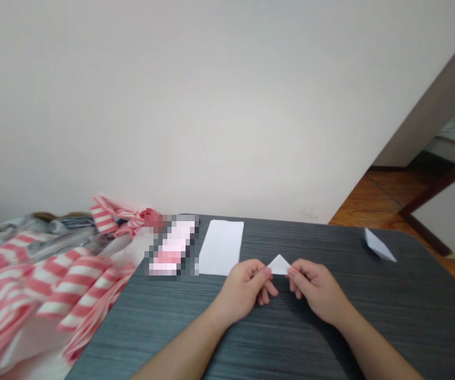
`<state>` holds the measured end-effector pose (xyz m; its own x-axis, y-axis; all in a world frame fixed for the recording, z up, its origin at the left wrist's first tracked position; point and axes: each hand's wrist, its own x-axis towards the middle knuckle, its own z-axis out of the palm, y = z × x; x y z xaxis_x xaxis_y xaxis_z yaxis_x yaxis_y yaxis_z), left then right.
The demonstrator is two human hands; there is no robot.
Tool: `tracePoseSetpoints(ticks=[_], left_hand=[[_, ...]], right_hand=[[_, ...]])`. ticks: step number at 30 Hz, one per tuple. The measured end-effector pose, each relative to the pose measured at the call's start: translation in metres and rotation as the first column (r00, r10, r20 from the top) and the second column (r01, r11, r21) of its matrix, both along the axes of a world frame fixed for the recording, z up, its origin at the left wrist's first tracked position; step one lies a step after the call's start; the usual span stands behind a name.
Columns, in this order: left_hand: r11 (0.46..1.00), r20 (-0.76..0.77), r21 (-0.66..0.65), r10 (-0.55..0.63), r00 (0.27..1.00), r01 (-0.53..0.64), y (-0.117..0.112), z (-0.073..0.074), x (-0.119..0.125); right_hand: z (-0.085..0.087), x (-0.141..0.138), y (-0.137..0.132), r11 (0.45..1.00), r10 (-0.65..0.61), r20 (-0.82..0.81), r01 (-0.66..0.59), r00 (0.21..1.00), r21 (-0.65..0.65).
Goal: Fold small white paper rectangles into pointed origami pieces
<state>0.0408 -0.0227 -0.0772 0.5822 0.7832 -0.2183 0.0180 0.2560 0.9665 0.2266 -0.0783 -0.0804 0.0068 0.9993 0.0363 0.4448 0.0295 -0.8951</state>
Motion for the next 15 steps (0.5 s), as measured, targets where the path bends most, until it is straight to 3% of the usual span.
tracePoseSetpoints(ticks=[15], left_hand=[[1.000, 0.033, -0.013, 0.005, 0.999, -0.004, 0.0004, -0.0022, -0.0014]], right_hand=[[-0.0011, 0.0003, -0.0004, 0.999, 0.010, -0.058, -0.012, 0.998, -0.038]])
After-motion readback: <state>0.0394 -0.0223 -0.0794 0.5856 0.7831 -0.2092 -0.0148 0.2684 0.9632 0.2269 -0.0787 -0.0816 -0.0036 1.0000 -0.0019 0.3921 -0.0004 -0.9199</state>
